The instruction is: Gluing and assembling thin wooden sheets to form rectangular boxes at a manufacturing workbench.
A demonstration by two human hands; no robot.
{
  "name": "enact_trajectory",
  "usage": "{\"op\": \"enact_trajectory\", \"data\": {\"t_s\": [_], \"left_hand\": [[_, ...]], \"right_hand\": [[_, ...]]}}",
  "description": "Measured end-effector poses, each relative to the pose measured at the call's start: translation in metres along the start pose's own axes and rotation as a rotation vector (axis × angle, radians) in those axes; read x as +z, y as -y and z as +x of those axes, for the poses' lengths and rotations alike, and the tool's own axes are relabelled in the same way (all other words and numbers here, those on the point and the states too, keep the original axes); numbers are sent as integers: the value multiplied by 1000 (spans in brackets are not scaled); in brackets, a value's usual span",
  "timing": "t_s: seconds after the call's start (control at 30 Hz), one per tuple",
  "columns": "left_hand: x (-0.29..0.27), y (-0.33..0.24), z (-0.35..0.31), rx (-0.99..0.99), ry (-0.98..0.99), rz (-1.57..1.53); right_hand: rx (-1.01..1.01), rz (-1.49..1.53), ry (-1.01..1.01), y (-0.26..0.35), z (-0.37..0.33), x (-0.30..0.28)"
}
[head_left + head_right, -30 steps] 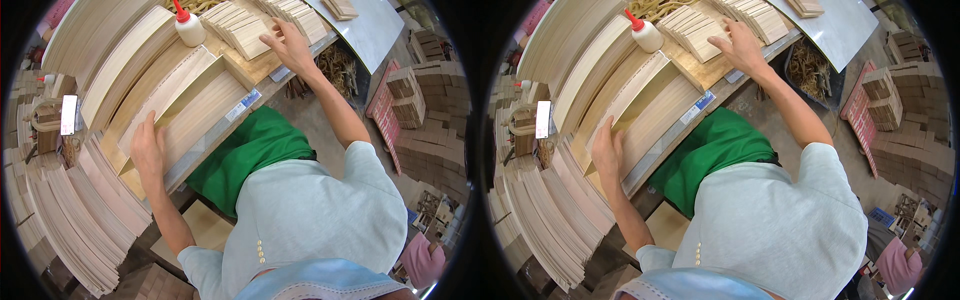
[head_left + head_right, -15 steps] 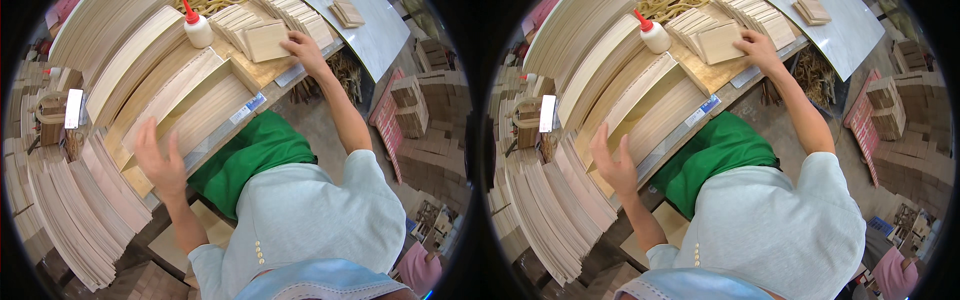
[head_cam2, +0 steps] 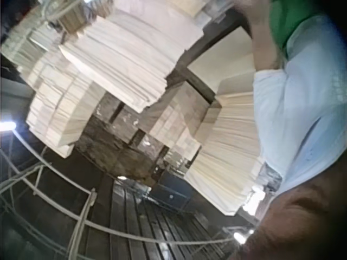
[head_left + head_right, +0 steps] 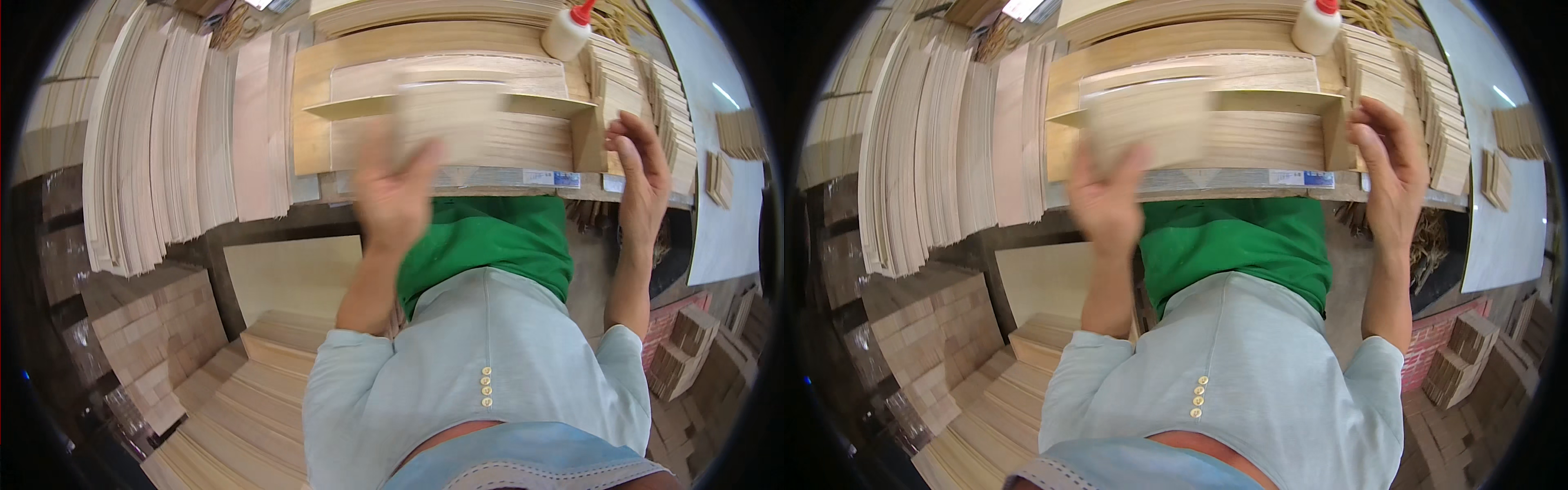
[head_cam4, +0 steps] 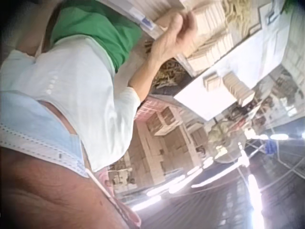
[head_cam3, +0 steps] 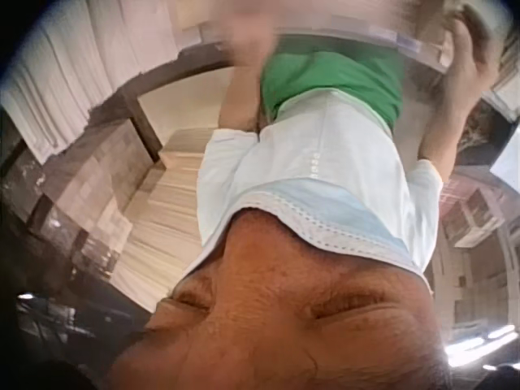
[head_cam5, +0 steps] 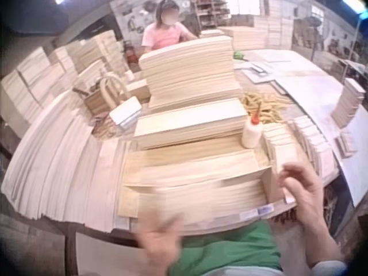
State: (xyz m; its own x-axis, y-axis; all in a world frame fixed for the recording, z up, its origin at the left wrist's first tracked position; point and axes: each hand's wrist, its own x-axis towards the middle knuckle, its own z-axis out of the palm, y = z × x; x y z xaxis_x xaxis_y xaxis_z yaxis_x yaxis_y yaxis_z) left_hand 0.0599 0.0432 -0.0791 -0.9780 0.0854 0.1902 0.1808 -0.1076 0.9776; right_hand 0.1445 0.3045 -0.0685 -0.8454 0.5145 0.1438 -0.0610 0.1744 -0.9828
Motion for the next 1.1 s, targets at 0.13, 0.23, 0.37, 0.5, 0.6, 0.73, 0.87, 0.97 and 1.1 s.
{"op": "enact_trajectory", "data": {"t_s": [0.13,0.23,0.37,0.5,0.6,0.73,0.87,0.97,1.1], "left_hand": [[-110,-23,15,53,-420,534],[-163,-10,22,20,-279,714],[-165,27,36,-58,-210,644],[-151,30,45,-69,-174,747],[-154,33,50,-58,-119,774],[-148,24,53,-17,-40,873],[-148,18,56,-35,72,939],[-150,25,54,-18,94,936],[-147,24,56,2,157,1059]], "right_hand": [[-67,-177,-11,-14,2,-14],[-77,-267,70,-26,1,-13],[-87,-300,80,-28,0,-9],[-88,-312,72,-30,1,-10],[-80,-333,82,-28,1,-10],[-74,-317,84,-31,0,-12],[-76,-321,87,-31,0,-12],[-84,-320,91,-32,0,-10],[-86,-335,78,-31,-2,-10]]}}
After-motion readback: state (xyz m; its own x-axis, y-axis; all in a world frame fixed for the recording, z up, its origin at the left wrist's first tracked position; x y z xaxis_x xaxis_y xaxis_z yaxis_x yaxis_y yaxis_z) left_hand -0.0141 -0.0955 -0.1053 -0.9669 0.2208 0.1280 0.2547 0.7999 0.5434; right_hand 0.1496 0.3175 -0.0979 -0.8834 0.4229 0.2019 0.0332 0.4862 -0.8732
